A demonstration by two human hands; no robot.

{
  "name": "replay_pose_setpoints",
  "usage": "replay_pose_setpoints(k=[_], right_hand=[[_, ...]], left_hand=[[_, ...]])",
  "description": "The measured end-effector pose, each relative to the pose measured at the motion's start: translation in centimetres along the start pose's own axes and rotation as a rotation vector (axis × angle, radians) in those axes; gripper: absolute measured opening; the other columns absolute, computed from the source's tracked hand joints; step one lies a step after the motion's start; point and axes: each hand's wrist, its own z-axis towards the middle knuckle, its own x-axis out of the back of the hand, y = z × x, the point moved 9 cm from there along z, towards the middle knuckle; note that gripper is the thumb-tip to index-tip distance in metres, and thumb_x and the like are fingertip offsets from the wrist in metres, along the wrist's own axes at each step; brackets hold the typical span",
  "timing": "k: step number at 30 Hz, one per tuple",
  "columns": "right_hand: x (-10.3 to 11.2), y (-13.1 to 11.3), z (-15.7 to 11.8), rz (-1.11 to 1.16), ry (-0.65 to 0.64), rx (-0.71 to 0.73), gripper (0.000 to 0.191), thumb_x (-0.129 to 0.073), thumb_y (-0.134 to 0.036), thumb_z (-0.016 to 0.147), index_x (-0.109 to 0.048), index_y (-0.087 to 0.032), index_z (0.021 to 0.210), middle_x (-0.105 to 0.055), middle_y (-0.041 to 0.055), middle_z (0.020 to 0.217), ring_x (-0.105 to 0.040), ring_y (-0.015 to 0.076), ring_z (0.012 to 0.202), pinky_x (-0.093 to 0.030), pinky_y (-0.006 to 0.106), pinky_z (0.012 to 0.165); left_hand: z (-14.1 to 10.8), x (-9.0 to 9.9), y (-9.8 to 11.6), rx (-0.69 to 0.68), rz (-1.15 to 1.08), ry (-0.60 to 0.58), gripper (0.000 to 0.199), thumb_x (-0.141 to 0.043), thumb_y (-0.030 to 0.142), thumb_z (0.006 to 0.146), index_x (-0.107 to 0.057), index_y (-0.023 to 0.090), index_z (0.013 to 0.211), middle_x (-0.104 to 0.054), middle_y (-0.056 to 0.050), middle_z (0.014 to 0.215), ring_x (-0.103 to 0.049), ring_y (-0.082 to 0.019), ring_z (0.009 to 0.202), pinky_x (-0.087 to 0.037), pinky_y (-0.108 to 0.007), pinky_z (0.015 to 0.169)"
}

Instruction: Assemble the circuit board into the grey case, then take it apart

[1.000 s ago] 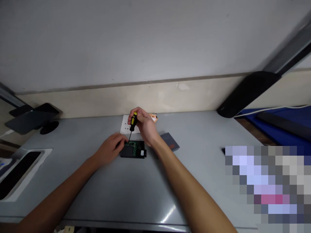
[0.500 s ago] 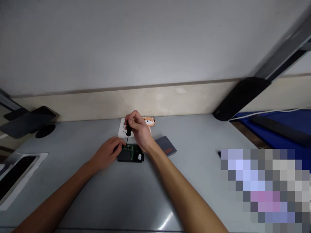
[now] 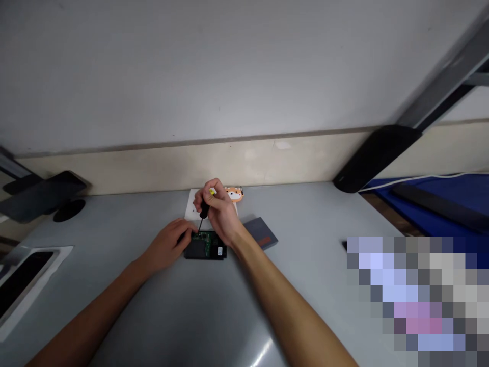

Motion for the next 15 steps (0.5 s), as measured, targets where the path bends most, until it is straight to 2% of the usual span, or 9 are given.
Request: replay_pose_setpoints(k=[3, 6, 9, 12, 15], right_hand=[[0.0, -0.1, 0.1, -0.088, -0.024, -0.011, 0.015, -0.062, -0.035, 0.094, -0.059, -0.023, 0.085, -0.059, 0.0041, 0.088, -0.053, 0.0178, 0.081, -0.042, 0.031, 0.076], [0.0, 0.3, 0.2, -0.084, -0.021, -0.063, 0.026, -0.054, -0.046, 0.097, -0.063, -0.022, 0.090, -0.053, 0.0040, 0.079, -0.050, 0.0189, 0.074, -0.043, 0.033, 0.072], [0.3, 0.2, 0.1, -0.004, 0.037, -0.044, 0.035, -0.047, -0.054, 0.098, -0.061, -0.023, 0.089, -0.043, 0.0009, 0.070, -0.044, 0.0179, 0.067, -0.042, 0.033, 0.067], [0.5, 0.2, 0.1, 0.012, 0.071, -0.018, 0.031, -0.053, -0.053, 0.097, -0.056, -0.024, 0.086, -0.040, -0.0012, 0.068, -0.042, 0.0164, 0.064, -0.041, 0.031, 0.067], [1.0, 0.1, 0.2, -0.016, 0.111, 0.010, 0.025, -0.061, -0.044, 0.094, -0.051, -0.024, 0.083, -0.046, -0.0009, 0.072, -0.045, 0.0153, 0.067, -0.041, 0.030, 0.068]], left_hand=[[0.0, 0.1, 0.0, -0.003, -0.004, 0.011, 0.021, -0.042, 0.021, 0.102, -0.063, 0.021, 0.100, -0.066, -0.003, 0.095, -0.060, -0.020, 0.095, -0.048, -0.037, 0.090], [0.0, 0.1, 0.0, -0.002, 0.007, 0.008, 0.023, -0.040, 0.022, 0.102, -0.063, 0.021, 0.099, -0.066, -0.004, 0.093, -0.060, -0.021, 0.094, -0.048, -0.037, 0.089], [-0.1, 0.0, 0.0, -0.006, 0.004, -0.008, 0.022, -0.041, 0.022, 0.102, -0.062, 0.021, 0.099, -0.066, -0.004, 0.094, -0.060, -0.021, 0.094, -0.048, -0.038, 0.089], [-0.1, 0.1, 0.0, -0.008, 0.001, -0.001, 0.021, -0.041, 0.022, 0.103, -0.062, 0.021, 0.099, -0.066, -0.004, 0.094, -0.060, -0.021, 0.095, -0.048, -0.038, 0.090], [-0.1, 0.2, 0.0, -0.004, 0.007, 0.012, 0.021, -0.041, 0.022, 0.103, -0.063, 0.021, 0.099, -0.066, -0.003, 0.093, -0.061, -0.021, 0.094, -0.048, -0.038, 0.089]])
